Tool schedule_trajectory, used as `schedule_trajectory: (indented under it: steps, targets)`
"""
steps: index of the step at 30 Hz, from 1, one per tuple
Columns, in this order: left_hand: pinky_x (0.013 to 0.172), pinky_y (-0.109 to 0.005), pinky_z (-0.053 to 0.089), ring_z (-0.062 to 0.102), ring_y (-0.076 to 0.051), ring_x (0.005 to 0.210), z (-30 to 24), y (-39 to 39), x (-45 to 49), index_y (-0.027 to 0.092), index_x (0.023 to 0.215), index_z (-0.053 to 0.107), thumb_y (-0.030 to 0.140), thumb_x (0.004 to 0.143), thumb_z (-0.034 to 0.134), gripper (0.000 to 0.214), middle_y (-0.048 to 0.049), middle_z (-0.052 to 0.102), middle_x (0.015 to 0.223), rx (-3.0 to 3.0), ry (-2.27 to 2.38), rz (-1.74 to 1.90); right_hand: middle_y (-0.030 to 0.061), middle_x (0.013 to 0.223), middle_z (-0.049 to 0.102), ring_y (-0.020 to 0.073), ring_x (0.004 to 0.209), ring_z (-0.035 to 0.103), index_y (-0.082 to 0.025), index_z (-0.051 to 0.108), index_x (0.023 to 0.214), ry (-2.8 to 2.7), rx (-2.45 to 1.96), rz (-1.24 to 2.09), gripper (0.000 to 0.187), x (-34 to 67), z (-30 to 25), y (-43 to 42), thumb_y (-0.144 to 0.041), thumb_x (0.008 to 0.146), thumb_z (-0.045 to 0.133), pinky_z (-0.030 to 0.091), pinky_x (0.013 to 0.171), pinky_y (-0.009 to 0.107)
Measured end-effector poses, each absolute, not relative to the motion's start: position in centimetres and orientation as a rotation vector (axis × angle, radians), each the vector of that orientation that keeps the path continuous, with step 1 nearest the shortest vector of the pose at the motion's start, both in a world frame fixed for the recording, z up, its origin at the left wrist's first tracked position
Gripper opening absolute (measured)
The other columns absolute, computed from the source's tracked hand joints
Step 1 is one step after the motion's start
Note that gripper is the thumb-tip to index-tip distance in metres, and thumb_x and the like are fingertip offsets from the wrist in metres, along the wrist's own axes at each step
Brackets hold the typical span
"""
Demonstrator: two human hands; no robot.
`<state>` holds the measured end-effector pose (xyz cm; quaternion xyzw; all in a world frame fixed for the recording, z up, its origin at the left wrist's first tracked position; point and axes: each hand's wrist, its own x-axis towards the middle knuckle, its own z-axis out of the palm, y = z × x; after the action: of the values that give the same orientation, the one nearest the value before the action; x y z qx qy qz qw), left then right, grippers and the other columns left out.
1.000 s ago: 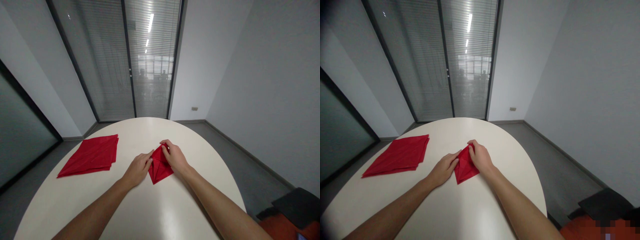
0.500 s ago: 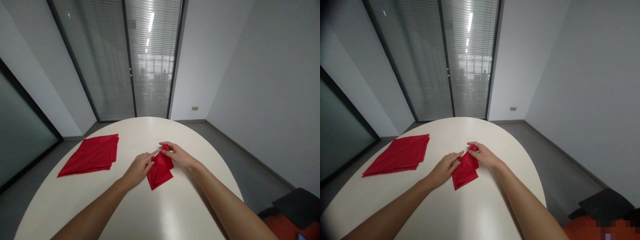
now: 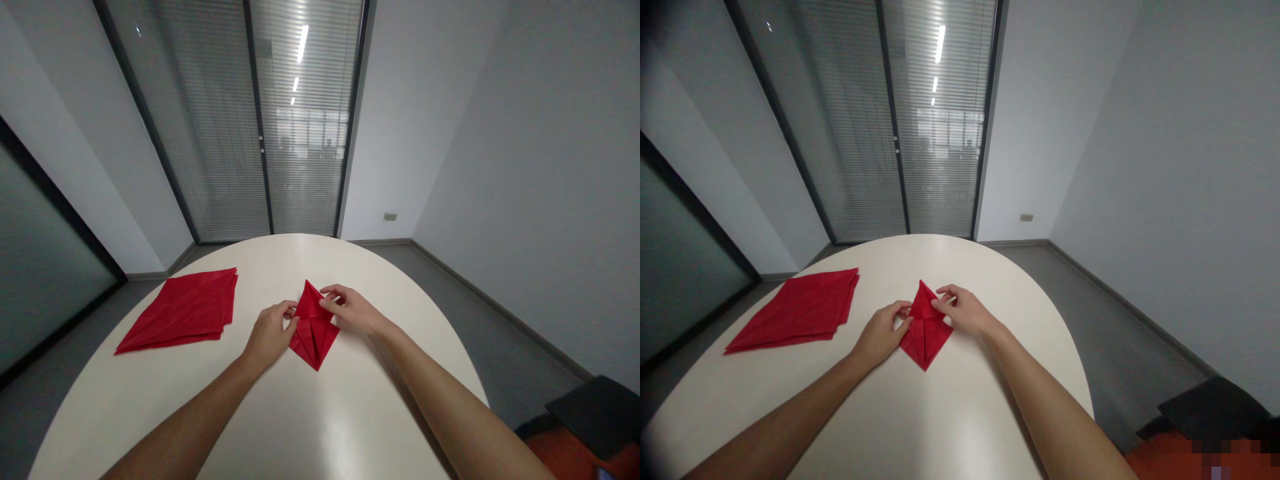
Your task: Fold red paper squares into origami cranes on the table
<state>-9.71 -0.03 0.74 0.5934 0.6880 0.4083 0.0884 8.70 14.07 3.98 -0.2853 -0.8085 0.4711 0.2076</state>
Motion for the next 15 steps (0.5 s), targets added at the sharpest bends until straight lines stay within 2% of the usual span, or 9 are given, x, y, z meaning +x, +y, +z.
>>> schedule_trajectory:
  steps: [4,9,15]
  targets:
    - [0.081,-0.032,0.049,0.068,-0.020,0.084,1.0,-0.1,-9.7,0.021,0.096,0.068,0.021,0.092,0.057,0.011,-0.0036,0.074,0.087,1.757,2.176,1.183,0.0037,0.098,0.066,0.0143,0.073,0.060,-0.019,0.065,0.121,-2.317,-0.835,1.250,0.047,8.5,3.0,14.0,-0.038,0.080,0.077,0.047,0.068,0.027]
    - [0.076,-0.033,0.045,0.066,-0.020,0.076,1.6,-0.4,-9.4,0.021,0.082,0.066,0.025,0.092,0.059,0.013,-0.0017,0.072,0.078,1.764,2.325,1.100,0.0041,0.107,0.067,0.0136,0.072,0.061,-0.020,0.061,0.125,-2.291,-0.756,1.280,0.055,7.8,2.2,13.1,-0.021,0.073,0.079,0.049,0.067,0.027]
    - [0.077,-0.033,0.044,0.065,-0.020,0.075,1.8,-0.4,-9.4,0.022,0.096,0.068,0.025,0.093,0.060,0.009,0.0001,0.071,0.076,1.813,2.283,1.134,0.0046,0.103,0.073,0.0176,0.083,0.065,-0.019,0.066,0.114,-2.298,-0.679,1.231,0.030,7.6,2.9,11.8,-0.023,0.084,0.068,0.050,0.075,0.030]
